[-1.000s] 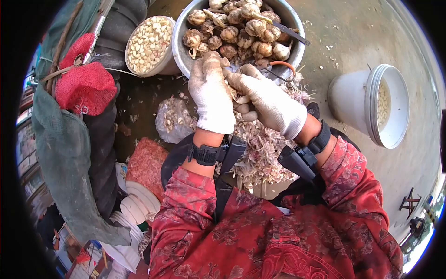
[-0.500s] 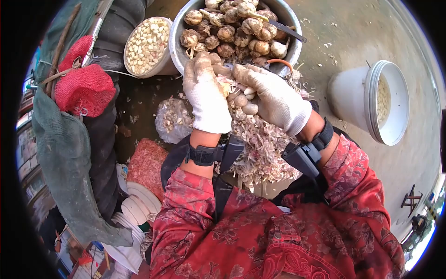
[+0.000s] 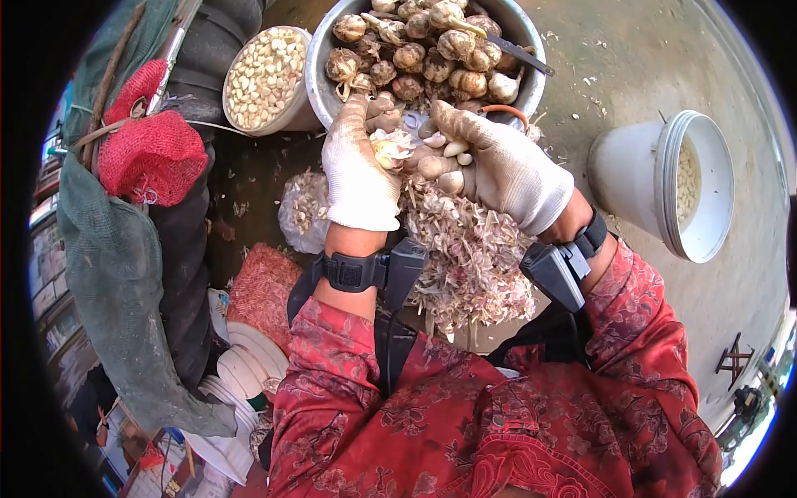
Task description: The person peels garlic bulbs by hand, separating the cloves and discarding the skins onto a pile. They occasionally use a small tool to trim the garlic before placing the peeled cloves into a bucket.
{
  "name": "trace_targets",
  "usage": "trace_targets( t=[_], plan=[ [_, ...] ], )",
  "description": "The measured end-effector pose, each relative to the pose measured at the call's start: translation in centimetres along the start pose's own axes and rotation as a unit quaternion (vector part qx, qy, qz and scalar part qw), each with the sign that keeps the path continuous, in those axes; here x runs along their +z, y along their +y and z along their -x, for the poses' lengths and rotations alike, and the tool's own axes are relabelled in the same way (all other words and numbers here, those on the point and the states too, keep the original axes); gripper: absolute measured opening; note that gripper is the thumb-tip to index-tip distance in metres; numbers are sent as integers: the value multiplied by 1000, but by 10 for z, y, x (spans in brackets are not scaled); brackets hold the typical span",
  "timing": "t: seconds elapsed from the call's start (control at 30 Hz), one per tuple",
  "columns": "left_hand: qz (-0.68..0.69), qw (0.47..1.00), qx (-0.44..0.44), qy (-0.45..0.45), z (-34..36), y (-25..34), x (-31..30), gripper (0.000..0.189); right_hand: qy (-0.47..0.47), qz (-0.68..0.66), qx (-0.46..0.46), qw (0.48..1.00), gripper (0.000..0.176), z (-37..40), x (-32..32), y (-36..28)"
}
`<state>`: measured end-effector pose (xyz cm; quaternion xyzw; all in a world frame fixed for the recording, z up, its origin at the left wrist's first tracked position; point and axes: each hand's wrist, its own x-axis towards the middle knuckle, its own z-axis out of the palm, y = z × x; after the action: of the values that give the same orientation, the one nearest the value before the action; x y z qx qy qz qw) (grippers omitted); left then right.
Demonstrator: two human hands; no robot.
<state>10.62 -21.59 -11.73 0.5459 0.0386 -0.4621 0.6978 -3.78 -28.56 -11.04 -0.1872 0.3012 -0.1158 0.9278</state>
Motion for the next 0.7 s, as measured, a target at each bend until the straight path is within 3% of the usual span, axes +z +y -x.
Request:
trace_targets(
  t=[0.23,0.3,0.43,0.57,0.63,0.67,0.7],
  plan=[
    [-89,993,21,-77,1,3,-7,30,-65,-97,27,993,23,0,-7,3],
    [-108,990,18,-94,7,3,-2,21,-99,-109,36,988,19,-2,-10,2],
    [-182,975,21,-126,12,-3,4,23,-86,-104,39,990,17,0,-8,-6],
    [-248,944,10,-216,9,-4,-6,35,-63,-37,2,997,18,0,-7,-7],
    [-144,933,-92,-317,15,6,1,35,-64,-1,-15,998,18,1,-7,-7],
    [-144,933,-92,-318,18,7,5,35,-62,52,-54,995,21,5,-7,-7],
    [-235,924,-44,-300,21,7,8,33,-60,104,-93,988,23,7,-8,-7]
  ],
)
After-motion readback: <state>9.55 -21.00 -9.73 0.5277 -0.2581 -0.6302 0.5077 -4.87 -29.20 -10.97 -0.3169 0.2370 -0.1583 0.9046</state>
